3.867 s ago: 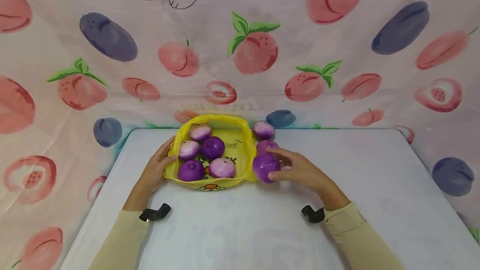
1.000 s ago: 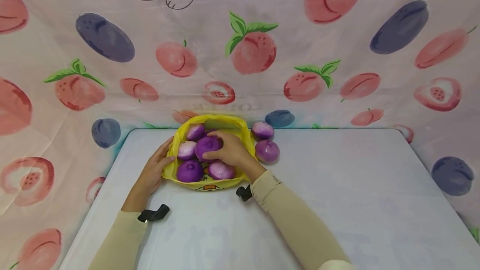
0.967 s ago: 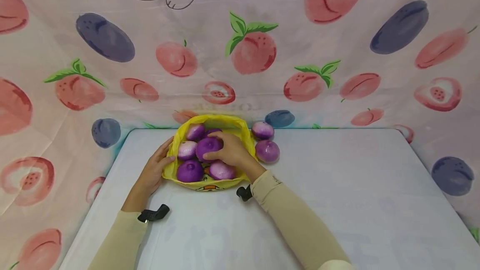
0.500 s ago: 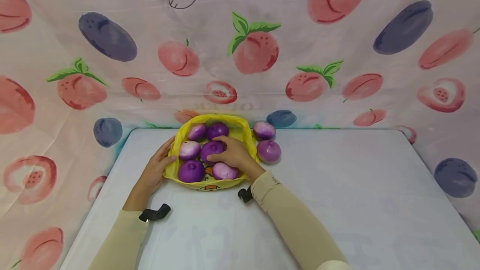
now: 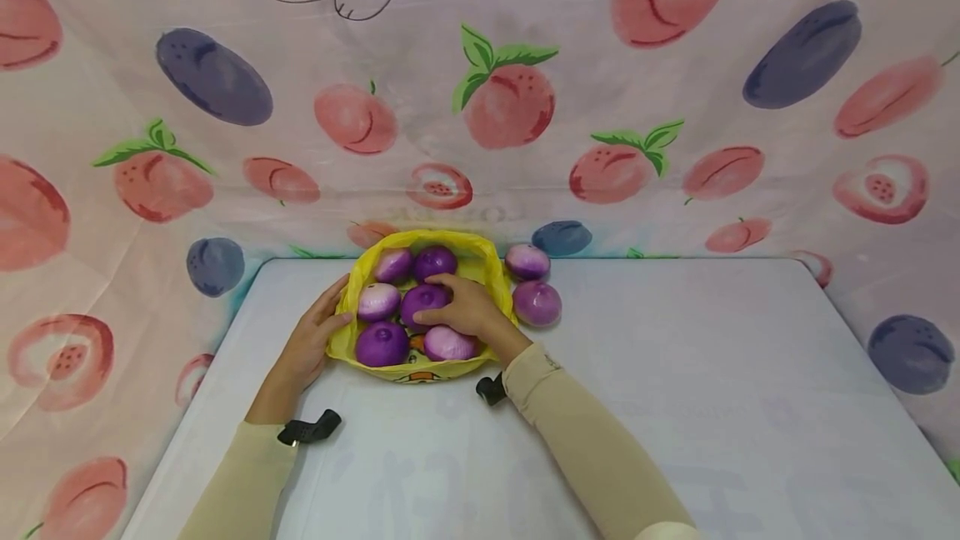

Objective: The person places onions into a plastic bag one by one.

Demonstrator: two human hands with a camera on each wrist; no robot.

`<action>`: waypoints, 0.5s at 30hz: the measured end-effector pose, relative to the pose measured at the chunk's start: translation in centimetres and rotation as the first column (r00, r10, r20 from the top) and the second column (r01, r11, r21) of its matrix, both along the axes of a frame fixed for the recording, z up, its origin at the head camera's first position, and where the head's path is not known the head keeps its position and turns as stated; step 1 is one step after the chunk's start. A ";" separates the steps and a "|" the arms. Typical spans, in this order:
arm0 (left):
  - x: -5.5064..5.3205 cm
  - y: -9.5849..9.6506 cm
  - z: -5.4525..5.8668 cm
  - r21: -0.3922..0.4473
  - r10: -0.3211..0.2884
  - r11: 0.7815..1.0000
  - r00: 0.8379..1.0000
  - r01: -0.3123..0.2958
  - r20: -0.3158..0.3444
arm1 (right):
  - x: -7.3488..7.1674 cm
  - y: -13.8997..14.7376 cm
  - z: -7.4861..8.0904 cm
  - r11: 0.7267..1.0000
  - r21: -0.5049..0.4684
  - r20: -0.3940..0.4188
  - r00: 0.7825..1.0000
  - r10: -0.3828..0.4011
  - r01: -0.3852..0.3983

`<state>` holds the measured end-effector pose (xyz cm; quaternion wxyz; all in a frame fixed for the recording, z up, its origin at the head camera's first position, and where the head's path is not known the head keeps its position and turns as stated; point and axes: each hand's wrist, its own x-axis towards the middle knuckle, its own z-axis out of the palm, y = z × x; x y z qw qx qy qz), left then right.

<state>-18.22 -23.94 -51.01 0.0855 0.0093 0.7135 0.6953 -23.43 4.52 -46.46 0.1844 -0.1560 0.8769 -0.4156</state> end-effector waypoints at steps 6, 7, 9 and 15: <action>0.0 -0.1 -0.1 -0.005 0.005 1.000 1.000 -0.005 -0.004 | 0.3 0.4 0.7 0.999 -0.035 0.014 1.000 0.004 -0.003; 0.0 -0.1 -0.2 -0.007 0.004 1.000 1.000 -0.004 -0.006 | 0.3 0.5 0.9 0.999 -0.044 0.018 1.000 0.003 -0.002; 0.0 -0.1 -0.2 -0.006 0.010 1.000 1.000 -0.010 -0.004 | 0.4 0.9 1.4 0.998 -0.059 0.017 1.000 0.002 -0.001; -0.2 -0.1 -0.2 0.009 0.002 1.000 1.000 -0.002 -0.016 | 0.5 2.6 3.3 0.994 -0.105 -0.004 1.000 0.000 0.000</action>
